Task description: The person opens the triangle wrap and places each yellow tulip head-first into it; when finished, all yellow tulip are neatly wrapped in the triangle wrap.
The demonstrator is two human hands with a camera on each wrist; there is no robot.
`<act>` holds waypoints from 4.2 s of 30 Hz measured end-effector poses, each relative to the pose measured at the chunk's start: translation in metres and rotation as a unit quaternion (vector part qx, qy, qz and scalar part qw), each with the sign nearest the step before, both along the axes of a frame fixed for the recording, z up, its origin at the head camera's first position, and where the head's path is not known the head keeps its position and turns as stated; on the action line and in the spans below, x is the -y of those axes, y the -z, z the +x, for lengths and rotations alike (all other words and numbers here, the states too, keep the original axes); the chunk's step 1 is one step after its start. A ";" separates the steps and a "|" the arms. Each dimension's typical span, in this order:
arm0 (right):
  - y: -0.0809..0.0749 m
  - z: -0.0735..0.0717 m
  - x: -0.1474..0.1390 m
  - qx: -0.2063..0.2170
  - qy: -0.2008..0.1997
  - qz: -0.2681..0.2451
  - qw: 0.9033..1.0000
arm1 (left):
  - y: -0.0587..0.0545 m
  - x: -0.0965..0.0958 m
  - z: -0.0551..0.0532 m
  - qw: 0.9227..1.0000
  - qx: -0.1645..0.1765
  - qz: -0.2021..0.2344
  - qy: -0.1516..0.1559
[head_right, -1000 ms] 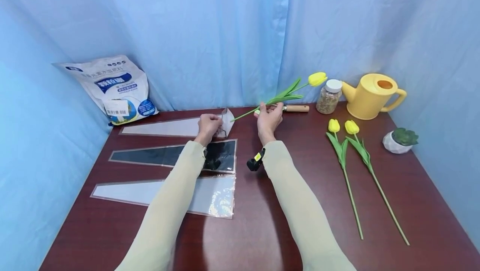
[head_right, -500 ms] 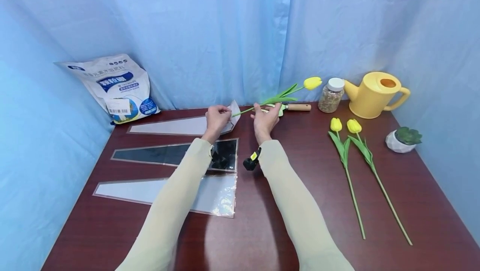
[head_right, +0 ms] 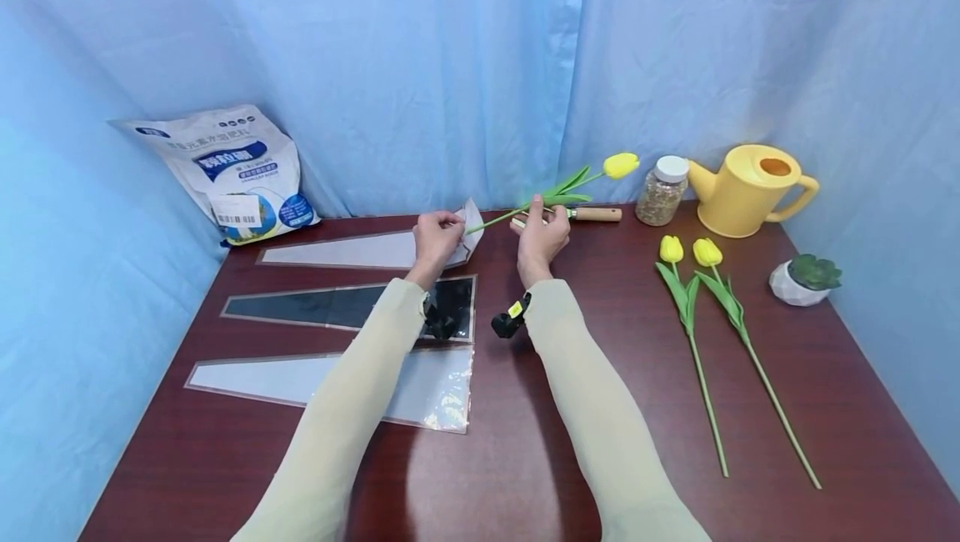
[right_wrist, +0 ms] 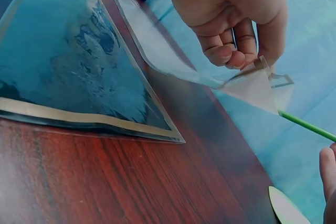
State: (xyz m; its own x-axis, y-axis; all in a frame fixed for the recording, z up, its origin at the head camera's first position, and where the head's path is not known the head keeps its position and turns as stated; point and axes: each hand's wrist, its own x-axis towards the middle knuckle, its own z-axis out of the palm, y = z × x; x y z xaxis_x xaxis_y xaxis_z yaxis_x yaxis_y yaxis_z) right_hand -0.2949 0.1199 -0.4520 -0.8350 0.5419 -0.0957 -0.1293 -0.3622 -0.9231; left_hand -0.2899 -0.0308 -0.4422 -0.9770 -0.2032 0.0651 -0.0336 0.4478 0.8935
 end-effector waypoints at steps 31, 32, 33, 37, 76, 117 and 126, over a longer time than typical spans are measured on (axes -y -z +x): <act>-0.019 0.010 -0.013 0.017 -0.025 0.032 0.999 | -0.008 -0.001 0.001 1.000 -0.004 -0.001 -0.011; -0.019 0.010 -0.013 0.017 -0.023 0.032 0.999 | -0.008 -0.001 0.002 1.000 -0.004 0.000 -0.011; -0.019 0.010 -0.013 0.017 -0.021 0.031 0.999 | -0.008 -0.002 0.002 1.000 -0.004 0.001 -0.010; -0.019 0.009 -0.009 0.015 -0.021 0.029 0.999 | -0.010 -0.004 0.004 1.000 -0.011 0.005 -0.007; -0.017 0.012 0.009 0.013 -0.080 0.004 0.997 | -0.018 -0.015 0.005 0.998 -0.055 0.025 0.003; -0.007 0.012 0.000 0.034 -0.081 -0.065 0.994 | -0.022 -0.017 0.005 0.994 -0.089 0.039 0.053; -0.010 0.010 0.008 0.045 -0.097 -0.047 0.993 | -0.026 -0.023 0.005 0.992 -0.094 0.056 0.070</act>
State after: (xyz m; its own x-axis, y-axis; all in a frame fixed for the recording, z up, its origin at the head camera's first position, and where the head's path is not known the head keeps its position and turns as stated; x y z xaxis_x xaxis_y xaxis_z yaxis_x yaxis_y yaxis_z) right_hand -0.2844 0.1119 -0.4422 -0.9088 0.3559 -0.2177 0.0334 -0.4580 -0.8883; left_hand -0.2851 -0.0078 -0.4167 -0.9690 -0.0829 0.2329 0.1932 0.3338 0.9227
